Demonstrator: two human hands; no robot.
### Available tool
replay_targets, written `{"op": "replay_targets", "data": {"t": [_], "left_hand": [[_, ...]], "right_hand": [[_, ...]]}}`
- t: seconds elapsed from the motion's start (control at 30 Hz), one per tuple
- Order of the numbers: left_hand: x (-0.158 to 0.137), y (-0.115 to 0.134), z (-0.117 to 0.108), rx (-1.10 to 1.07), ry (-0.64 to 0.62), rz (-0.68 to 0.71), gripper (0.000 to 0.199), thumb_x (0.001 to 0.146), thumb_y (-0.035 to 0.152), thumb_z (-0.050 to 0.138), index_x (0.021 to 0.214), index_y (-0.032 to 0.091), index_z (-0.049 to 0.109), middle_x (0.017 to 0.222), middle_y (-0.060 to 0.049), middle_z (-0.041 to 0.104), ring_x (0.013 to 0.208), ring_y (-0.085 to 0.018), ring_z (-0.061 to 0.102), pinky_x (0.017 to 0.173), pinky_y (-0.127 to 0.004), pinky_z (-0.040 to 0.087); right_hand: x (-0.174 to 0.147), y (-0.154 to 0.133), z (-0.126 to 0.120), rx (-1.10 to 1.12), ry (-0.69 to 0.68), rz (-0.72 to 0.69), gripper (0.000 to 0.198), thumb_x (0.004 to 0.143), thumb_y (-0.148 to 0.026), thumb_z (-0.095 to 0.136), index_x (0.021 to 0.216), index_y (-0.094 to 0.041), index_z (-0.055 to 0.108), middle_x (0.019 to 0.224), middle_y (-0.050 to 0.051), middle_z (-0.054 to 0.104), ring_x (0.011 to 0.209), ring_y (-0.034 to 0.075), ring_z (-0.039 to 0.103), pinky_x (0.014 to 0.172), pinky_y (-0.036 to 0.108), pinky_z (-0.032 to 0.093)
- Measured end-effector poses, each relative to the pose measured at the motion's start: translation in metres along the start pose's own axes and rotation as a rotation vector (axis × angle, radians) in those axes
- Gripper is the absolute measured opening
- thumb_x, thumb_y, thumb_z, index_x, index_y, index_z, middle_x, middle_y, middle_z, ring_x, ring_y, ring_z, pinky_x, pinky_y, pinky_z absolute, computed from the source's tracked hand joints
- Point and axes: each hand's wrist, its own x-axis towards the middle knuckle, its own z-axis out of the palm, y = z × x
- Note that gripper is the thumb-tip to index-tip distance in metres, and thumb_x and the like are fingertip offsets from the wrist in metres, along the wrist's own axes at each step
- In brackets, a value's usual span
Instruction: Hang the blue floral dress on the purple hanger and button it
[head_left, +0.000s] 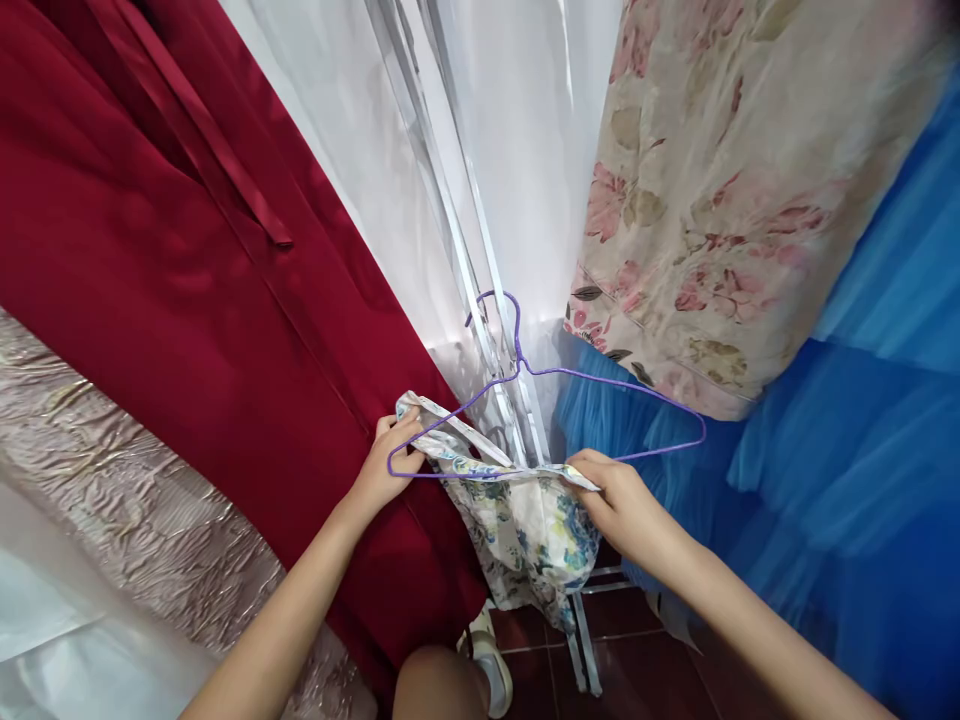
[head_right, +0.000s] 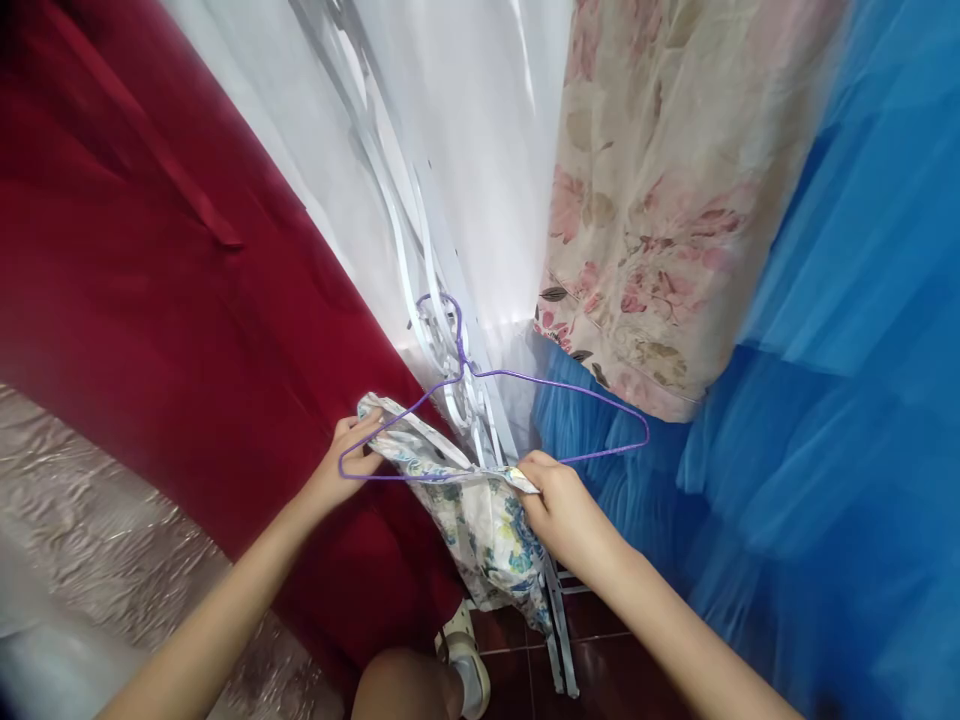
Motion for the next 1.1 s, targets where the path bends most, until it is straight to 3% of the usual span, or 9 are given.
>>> {"op": "replay_targets", "data": {"t": [0.17,0.27,0.4,0.53,0.73,0.83,0.93,1.0,1.1], "left_hand": [[-0.034,0.002,-0.021,0.192,-0.066,0.007,0.034,0.091,0.031,0.043,0.111,0.022,0.068,0.151,-0.005,0.047,0.127,-0.034,0.039,0.105,-0.048,0.037],[-0.048,0.006,-0.035,0.356,-0.112,-0.067,0.031,0.091,0.029,0.040,0.093,0.021,0.070,0.150,-0.003,0.050,0.129,-0.038,0.040,0.099,-0.053,0.040],[-0.050,0.019,-0.057,0.415,-0.041,-0.053,0.030,0.089,0.025,0.038,0.077,0.019,0.065,0.150,-0.004,0.048,0.128,-0.040,0.039,0.096,-0.056,0.043],[-0.033,0.044,-0.068,0.269,0.046,0.053,0.026,0.087,0.022,0.040,0.075,0.019,0.063,0.151,-0.007,0.047,0.130,-0.037,0.038,0.102,-0.056,0.040],[0.001,0.090,-0.050,-0.314,0.005,0.239,0.022,0.082,0.013,0.042,0.070,0.020,0.059,0.135,-0.005,0.062,0.126,-0.025,0.054,0.108,-0.042,0.040],[0.004,0.098,-0.036,-0.515,0.093,0.183,0.018,0.081,0.012,0.051,0.092,0.021,0.062,0.125,-0.004,0.066,0.101,-0.018,0.066,0.090,-0.032,0.050],[-0.003,0.097,-0.024,-0.685,0.240,0.008,0.030,0.077,0.017,0.065,0.106,0.021,0.061,0.107,-0.003,0.070,0.056,-0.008,0.055,0.054,-0.021,0.043],[-0.009,0.096,-0.018,-0.729,0.297,-0.038,0.023,0.076,0.018,0.068,0.098,0.019,0.066,0.092,-0.001,0.070,0.055,-0.008,0.054,0.052,-0.021,0.040],[-0.014,0.096,-0.010,-0.699,0.366,-0.013,0.013,0.077,0.017,0.067,0.089,0.018,0.072,0.085,-0.002,0.071,0.076,-0.015,0.065,0.069,-0.024,0.048]], "right_hand": [[0.006,0.006,0.001,-0.067,0.023,0.014,0.031,0.091,-0.012,0.043,0.061,-0.020,0.046,0.070,0.001,0.052,0.068,0.016,0.053,0.065,0.027,0.037],[0.012,0.007,0.005,-0.116,0.018,0.017,0.033,0.092,-0.014,0.044,0.059,-0.020,0.045,0.064,0.000,0.051,0.065,0.016,0.052,0.064,0.027,0.035],[0.013,0.005,0.006,-0.115,0.006,0.027,0.034,0.093,-0.020,0.044,0.060,-0.019,0.047,0.063,0.001,0.054,0.062,0.015,0.050,0.061,0.028,0.031],[0.009,0.005,0.002,-0.039,-0.071,0.095,0.041,0.096,-0.036,0.042,0.058,-0.020,0.039,0.056,-0.002,0.042,0.055,0.013,0.038,0.055,0.027,0.025],[0.005,0.008,0.005,0.002,-0.083,0.134,0.046,0.098,-0.045,0.039,0.060,-0.021,0.031,0.056,-0.004,0.032,0.054,0.012,0.030,0.053,0.027,0.023],[0.001,0.008,-0.002,0.006,-0.014,0.056,0.044,0.099,-0.041,0.040,0.061,-0.020,0.039,0.059,-0.002,0.043,0.058,0.014,0.043,0.057,0.027,0.032],[-0.015,0.011,-0.013,0.021,0.141,-0.129,0.033,0.099,-0.032,0.041,0.071,-0.019,0.055,0.092,0.008,0.063,0.094,0.024,0.061,0.080,0.032,0.045],[-0.029,0.019,-0.021,-0.026,0.348,-0.196,0.024,0.096,-0.027,0.046,0.080,-0.019,0.063,0.117,0.012,0.061,0.113,0.028,0.057,0.093,0.038,0.045],[-0.042,0.036,-0.041,-0.178,0.634,-0.211,0.016,0.091,-0.023,0.054,0.089,-0.020,0.069,0.131,0.013,0.054,0.122,0.031,0.053,0.102,0.045,0.043]]}}
